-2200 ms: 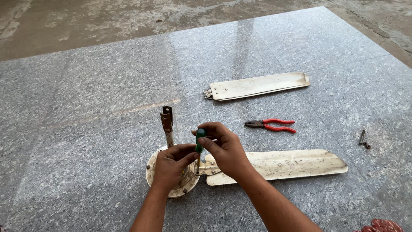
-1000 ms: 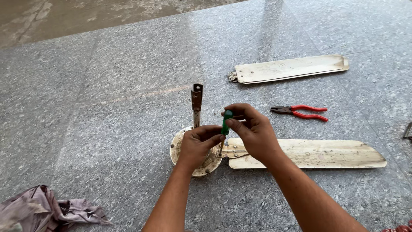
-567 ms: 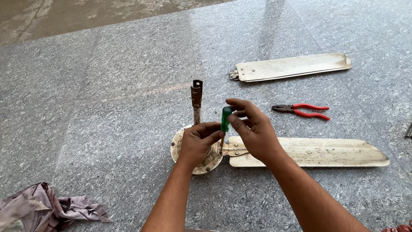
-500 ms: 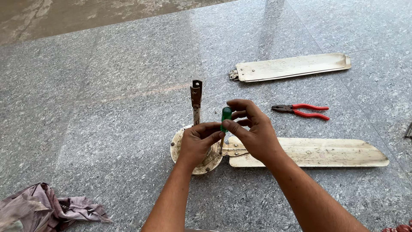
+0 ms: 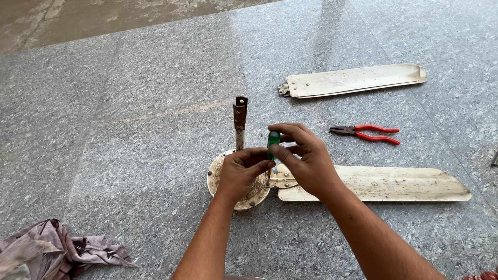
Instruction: The person uses a screwdriver to tighten screws on a ceiling fan blade attached to the fan hub. They adjust the blade and repeatedly tighten the fasteners while seated on the floor.
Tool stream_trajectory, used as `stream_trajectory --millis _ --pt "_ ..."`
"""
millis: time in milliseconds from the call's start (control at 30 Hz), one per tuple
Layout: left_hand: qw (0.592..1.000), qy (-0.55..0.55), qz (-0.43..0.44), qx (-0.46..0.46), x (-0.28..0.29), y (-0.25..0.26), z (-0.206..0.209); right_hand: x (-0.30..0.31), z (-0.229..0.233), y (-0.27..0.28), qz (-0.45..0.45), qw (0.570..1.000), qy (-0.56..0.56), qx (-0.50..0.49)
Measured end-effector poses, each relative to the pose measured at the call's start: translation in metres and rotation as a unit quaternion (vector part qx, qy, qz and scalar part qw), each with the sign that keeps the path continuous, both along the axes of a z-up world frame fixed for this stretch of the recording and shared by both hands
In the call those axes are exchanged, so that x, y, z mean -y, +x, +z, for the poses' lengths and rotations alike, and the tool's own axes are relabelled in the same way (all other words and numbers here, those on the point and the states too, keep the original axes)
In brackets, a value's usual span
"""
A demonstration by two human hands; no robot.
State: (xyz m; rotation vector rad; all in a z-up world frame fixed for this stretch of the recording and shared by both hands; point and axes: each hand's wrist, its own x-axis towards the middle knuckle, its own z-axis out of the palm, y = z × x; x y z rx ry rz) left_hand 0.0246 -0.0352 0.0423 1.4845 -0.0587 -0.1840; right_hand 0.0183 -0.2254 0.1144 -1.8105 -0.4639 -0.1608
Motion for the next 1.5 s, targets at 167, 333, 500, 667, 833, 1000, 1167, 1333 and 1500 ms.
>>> stream_trajectory --millis 167,333,500,667,833,1000,1167,1333,1500 --pt "1.0 -0.007 -0.002 0.003 0.002 0.001 -0.002 0.0 0.003 0.001 -0.029 0.999 -0.025 -0.018" --pt "1.0 -0.007 -0.004 0.002 0.0 0.001 -0.002 0.002 0.002 0.0 -0.02 0.999 -0.003 -0.04" --pt "1.0 0.0 -0.005 -0.006 0.0 -0.001 0.003 0.002 0.003 0.0 0.001 1.0 -0.01 -0.005" --pt "1.0 0.017 -0.002 -0.005 0.002 -0.002 0.008 -0.003 -0.001 -0.001 -0.029 0.999 -0.016 -0.021" --pt "1.0 0.012 0.001 0.0 0.003 -0.002 0.008 0.0 -0.001 0.0 -0.001 0.998 0.042 -0.057" --pt "1.0 0.002 -0.005 0.007 0.002 -0.001 0.006 -0.001 0.0 -0.001 0.03 0.997 0.05 -0.059" --pt "1.0 0.011 0.002 0.0 0.001 -0.003 0.006 -0.003 0.005 -0.004 0.001 1.0 -0.011 -0.002" --pt "1.0 0.001 -0.007 0.017 0.002 -0.002 0.003 -0.001 0.003 -0.001 -0.024 0.999 -0.03 0.019" --pt "1.0 -0.012 -0.008 0.013 0.001 0.0 0.003 0.0 -0.003 0.001 -0.028 0.999 -0.015 -0.032"
